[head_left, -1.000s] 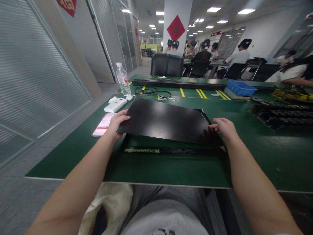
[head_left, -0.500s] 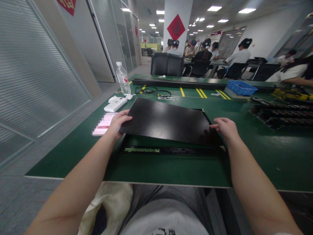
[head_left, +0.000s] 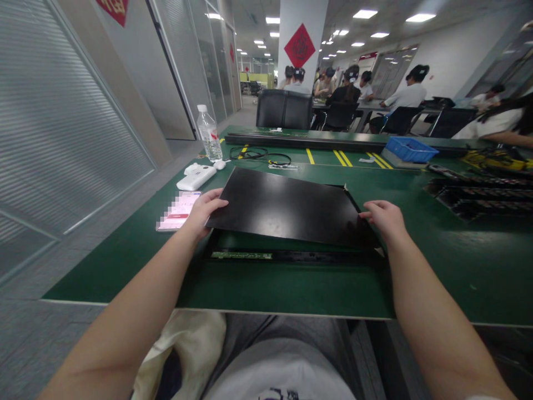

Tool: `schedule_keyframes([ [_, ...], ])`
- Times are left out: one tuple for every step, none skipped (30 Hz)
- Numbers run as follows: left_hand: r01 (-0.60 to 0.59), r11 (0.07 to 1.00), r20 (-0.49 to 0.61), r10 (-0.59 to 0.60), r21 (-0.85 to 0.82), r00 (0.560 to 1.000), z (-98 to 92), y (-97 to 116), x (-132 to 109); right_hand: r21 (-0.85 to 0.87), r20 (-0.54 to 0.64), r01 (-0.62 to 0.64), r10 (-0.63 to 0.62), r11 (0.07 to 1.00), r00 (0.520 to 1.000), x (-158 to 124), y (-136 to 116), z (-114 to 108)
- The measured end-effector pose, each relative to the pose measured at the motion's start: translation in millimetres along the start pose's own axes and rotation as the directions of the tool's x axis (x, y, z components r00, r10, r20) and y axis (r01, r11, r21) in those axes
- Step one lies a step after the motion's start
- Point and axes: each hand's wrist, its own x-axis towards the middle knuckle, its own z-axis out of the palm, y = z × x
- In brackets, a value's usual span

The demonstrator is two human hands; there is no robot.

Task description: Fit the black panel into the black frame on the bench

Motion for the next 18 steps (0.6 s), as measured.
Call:
schedule_keyframes([
  [0.004, 1.0, 0.004, -0.004, 0.0, 1.0, 1.1, -0.1, -0.7, -0.007, -0.002, 0.006, -0.006, 1.0, 1.0, 1.1, 1.5, -0.3],
  [0.008, 1.0, 0.009, -0.008, 0.001, 1.0, 2.0, -0.2, -1.2, -0.013, -0.003, 0.014, -0.014, 1.0, 1.0, 2.1, 2.8, -0.5],
  [0.01, 1.0, 0.014, -0.01, 0.002, 1.0, 2.7, -0.2, -1.6, -0.017, -0.003, 0.024, -0.024, 1.0, 1.0, 2.8, 4.0, -0.9],
  [0.011, 1.0, 0.018, -0.011, 0.002, 1.0, 3.0, -0.3, -1.8, -0.022, -0.002, 0.033, -0.033, 0.999, 0.999, 3.2, 4.9, -1.2],
  [0.01, 1.0, 0.018, -0.01, 0.001, 1.0, 3.1, -0.5, -1.8, -0.029, 0.0, 0.041, -0.041, 0.999, 0.999, 3.5, 5.6, -1.4],
  [0.009, 1.0, 0.018, -0.009, -0.002, 1.0, 3.0, -0.7, -1.6, -0.038, 0.004, 0.044, -0.044, 0.998, 0.999, 3.5, 6.0, -1.7],
  [0.009, 1.0, 0.017, -0.009, -0.005, 1.0, 2.8, -1.0, -1.3, -0.05, 0.007, 0.045, -0.044, 0.998, 0.999, 3.5, 6.1, -1.9],
  [0.011, 1.0, 0.016, -0.01, -0.008, 1.0, 2.5, -1.3, -1.0, -0.062, 0.009, 0.042, -0.041, 0.997, 0.999, 3.3, 6.1, -2.0],
  [0.013, 1.0, 0.017, -0.013, -0.01, 1.0, 2.2, -1.6, -0.8, -0.072, 0.011, 0.037, -0.036, 0.997, 0.999, 3.0, 5.8, -2.1],
  [0.017, 1.0, 0.018, -0.017, -0.011, 1.0, 2.0, -1.8, -0.7, -0.078, 0.011, 0.032, -0.031, 0.996, 0.999, 2.7, 5.4, -2.2],
  [0.021, 1.0, 0.019, -0.021, -0.011, 1.0, 2.0, -2.0, -0.6, -0.081, 0.011, 0.028, -0.027, 0.996, 1.0, 2.4, 4.9, -2.3],
  [0.025, 1.0, 0.022, -0.025, -0.009, 0.999, 2.0, -2.1, -0.7, -0.083, 0.013, 0.027, -0.026, 0.996, 1.0, 2.0, 4.4, -2.4],
  [0.027, 1.0, 0.024, -0.026, -0.006, 0.999, 2.0, -2.1, -0.8, -0.087, 0.015, 0.028, -0.026, 0.996, 1.0, 1.6, 3.8, -2.5],
  [0.027, 1.0, 0.025, -0.027, 0.0, 0.999, 2.0, -2.1, -0.9, -0.094, 0.018, 0.03, -0.029, 0.995, 0.999, 1.2, 3.2, -2.7],
  [0.027, 1.0, 0.025, -0.027, 0.008, 0.999, 2.0, -2.2, -0.9, -0.105, 0.018, 0.034, -0.033, 0.994, 0.999, 0.8, 2.7, -2.9],
  [0.026, 1.0, 0.025, -0.026, 0.017, 0.999, 1.8, -2.4, -0.8, -0.122, 0.016, 0.037, -0.036, 0.992, 0.999, 0.5, 2.2, -3.1],
  [0.025, 0.999, 0.023, -0.025, 0.025, 0.999, 1.5, -2.7, -0.7, -0.14, 0.013, 0.039, -0.037, 0.989, 0.999, 0.2, 1.7, -3.3],
  [0.026, 0.999, 0.021, -0.026, 0.029, 0.999, 1.1, -3.1, -0.4, -0.157, 0.012, 0.04, -0.038, 0.987, 0.999, -0.1, 1.1, -3.4],
])
